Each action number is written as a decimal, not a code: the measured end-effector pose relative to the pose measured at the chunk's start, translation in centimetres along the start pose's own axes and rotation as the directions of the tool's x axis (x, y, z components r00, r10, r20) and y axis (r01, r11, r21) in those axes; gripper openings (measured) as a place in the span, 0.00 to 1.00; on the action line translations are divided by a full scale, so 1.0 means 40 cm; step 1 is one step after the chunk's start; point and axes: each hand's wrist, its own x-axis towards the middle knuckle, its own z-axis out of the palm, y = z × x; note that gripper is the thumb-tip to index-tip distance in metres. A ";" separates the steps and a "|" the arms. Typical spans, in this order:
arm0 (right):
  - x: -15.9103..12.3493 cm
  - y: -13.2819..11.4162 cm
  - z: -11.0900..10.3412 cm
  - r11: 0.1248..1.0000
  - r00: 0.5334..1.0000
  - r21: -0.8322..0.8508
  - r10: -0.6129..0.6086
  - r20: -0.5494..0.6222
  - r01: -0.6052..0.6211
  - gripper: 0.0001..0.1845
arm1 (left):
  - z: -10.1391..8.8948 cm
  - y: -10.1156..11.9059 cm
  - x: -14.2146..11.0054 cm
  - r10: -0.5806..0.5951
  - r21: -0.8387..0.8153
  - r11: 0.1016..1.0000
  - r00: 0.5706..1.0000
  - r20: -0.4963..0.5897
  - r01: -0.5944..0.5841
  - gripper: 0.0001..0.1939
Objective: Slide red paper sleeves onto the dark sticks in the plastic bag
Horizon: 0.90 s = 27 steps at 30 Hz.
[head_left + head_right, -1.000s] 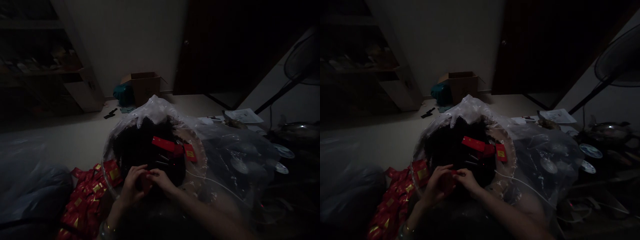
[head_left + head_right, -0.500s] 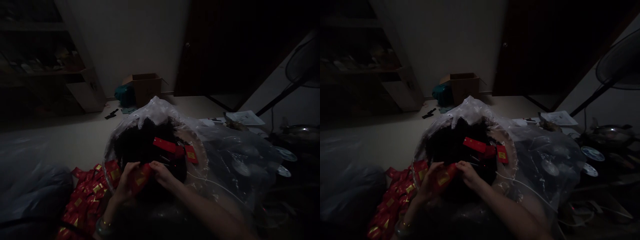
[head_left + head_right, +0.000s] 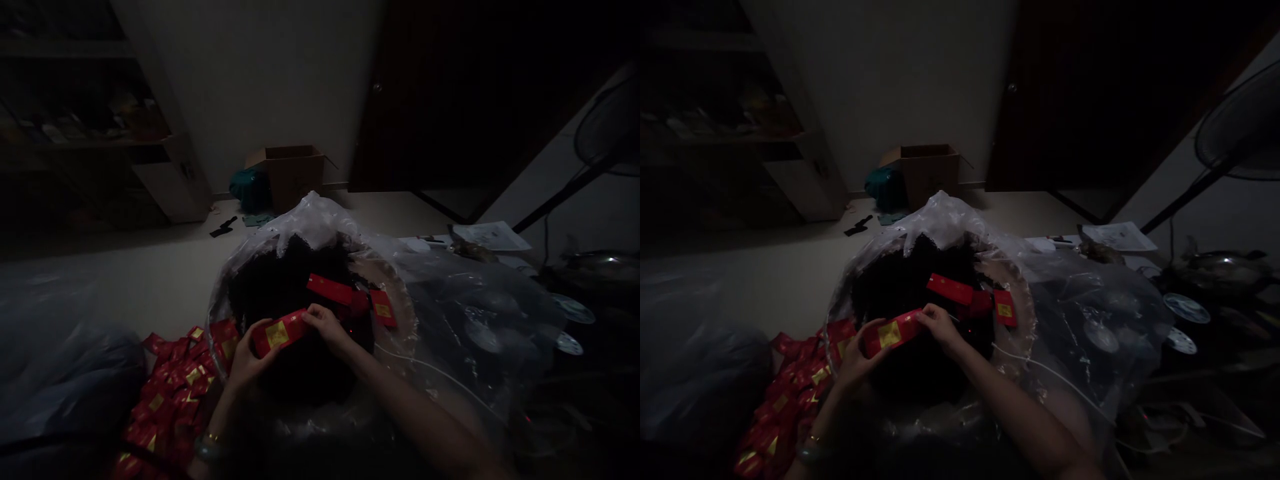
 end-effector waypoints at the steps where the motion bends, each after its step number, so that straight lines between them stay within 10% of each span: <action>1: 0.002 0.007 0.001 0.999 0.999 0.033 0.042 0.024 -0.043 0.20 | -0.002 -0.002 0.002 0.015 0.027 1.000 1.000 -0.016 -0.014 0.25; 8: 0.009 0.033 0.014 0.984 0.982 0.115 0.121 0.147 -0.138 0.21 | -0.051 -0.031 -0.013 0.053 0.012 0.998 0.996 0.068 -0.054 0.23; 12: 0.004 -0.025 0.023 0.957 0.991 -0.272 -0.067 0.117 0.096 0.19 | -0.056 -0.053 -0.016 0.009 0.035 0.999 0.989 0.145 -0.014 0.23; 16: -0.025 -0.109 0.051 0.487 0.847 -0.700 -0.395 0.356 0.522 0.12 | 0.000 -0.063 0.000 0.234 0.343 0.915 0.972 -0.029 -0.210 0.40; 20: -0.056 -0.145 0.088 -0.011 0.649 -0.736 -0.464 0.604 0.677 0.08 | 0.075 -0.055 0.016 0.436 0.462 0.816 0.895 -0.094 -0.348 0.32; 23: -0.071 -0.135 0.099 -0.164 0.609 -0.779 -0.536 0.585 0.605 0.11 | 0.108 -0.043 0.019 0.466 0.466 0.810 0.874 -0.140 -0.357 0.25; 27: -0.084 -0.124 0.100 -0.123 0.622 -0.771 -0.518 0.587 0.625 0.12 | 0.125 -0.034 0.011 0.503 0.546 0.780 0.826 -0.253 -0.307 0.26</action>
